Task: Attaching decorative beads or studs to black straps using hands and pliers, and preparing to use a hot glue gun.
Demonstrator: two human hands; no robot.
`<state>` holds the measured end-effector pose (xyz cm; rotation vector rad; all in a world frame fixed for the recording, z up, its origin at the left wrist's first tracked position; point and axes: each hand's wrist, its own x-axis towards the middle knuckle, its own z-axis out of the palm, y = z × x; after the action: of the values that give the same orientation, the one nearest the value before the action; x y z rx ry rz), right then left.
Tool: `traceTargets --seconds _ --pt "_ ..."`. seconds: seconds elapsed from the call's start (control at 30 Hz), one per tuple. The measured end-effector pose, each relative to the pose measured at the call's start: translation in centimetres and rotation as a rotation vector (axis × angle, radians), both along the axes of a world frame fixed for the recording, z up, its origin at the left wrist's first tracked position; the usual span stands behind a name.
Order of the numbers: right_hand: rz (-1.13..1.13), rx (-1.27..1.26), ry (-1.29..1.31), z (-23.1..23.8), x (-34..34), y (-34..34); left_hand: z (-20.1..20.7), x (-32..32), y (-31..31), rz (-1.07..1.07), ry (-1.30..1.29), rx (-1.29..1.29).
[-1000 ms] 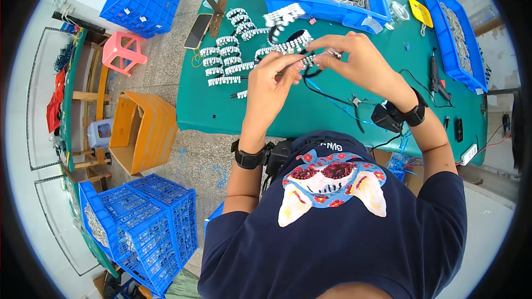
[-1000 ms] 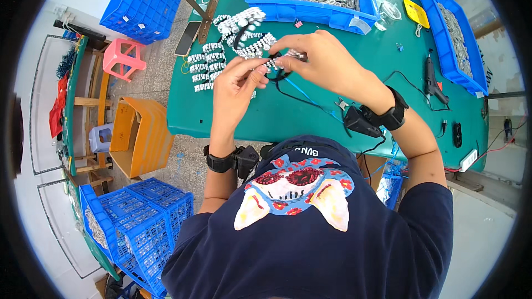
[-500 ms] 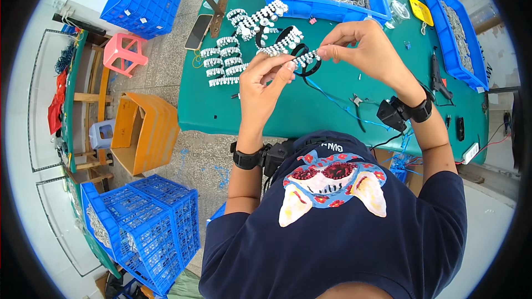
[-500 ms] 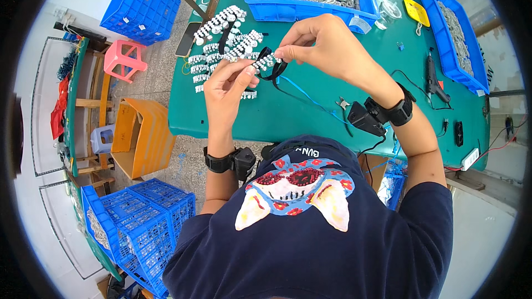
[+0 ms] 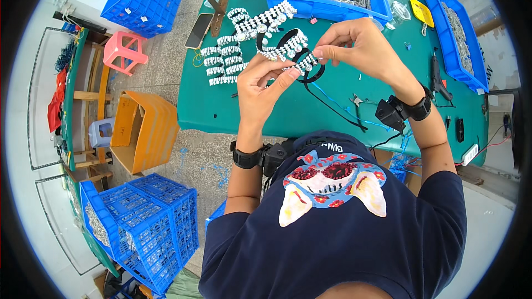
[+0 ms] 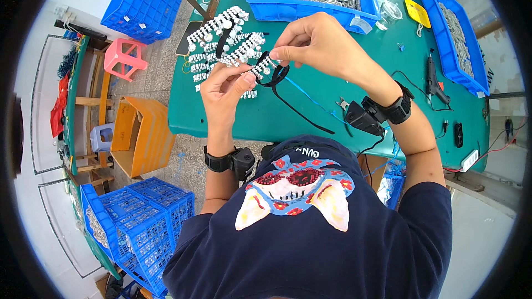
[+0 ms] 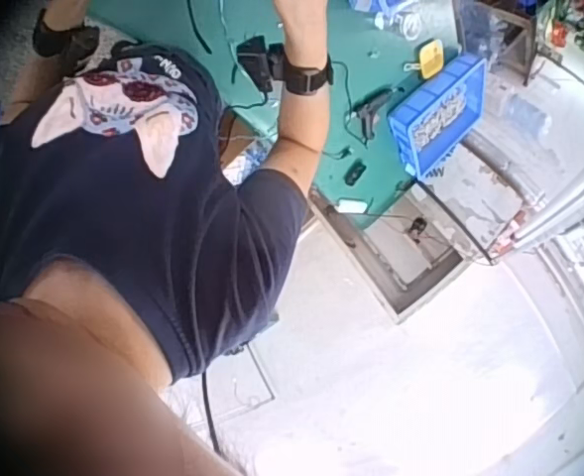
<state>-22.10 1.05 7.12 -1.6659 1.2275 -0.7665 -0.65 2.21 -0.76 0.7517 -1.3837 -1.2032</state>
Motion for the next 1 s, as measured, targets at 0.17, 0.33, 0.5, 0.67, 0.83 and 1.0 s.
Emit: traceTargets --seconds 0.17,0.33,0.5,0.67,0.83,1.0 --pt "0.038 -0.011 -0.055 -0.6 0.2 0.0 -0.5 -0.2 -0.2 -0.012 0.041 -0.070" --pt "0.055 0.024 -0.176 -0.9 0.3 0.2 -0.7 -0.5 -0.3 -0.119 0.248 0.023" --pt "0.066 -0.063 0.009 -2.0 0.0 0.0 -0.2 -0.7 -0.6 -0.090 -0.151 0.071" --pt "0.002 -0.341 0.062 -2.8 1.1 0.6 0.1 -1.8 -0.3 0.025 -0.170 0.112" --pt "-0.077 -0.451 0.108 -2.5 0.9 1.2 0.1 -1.4 0.0 0.095 -0.134 0.081" --pt "-0.111 -0.379 0.102 -1.9 1.3 1.7 0.1 -1.4 0.1 0.094 -0.100 0.060"
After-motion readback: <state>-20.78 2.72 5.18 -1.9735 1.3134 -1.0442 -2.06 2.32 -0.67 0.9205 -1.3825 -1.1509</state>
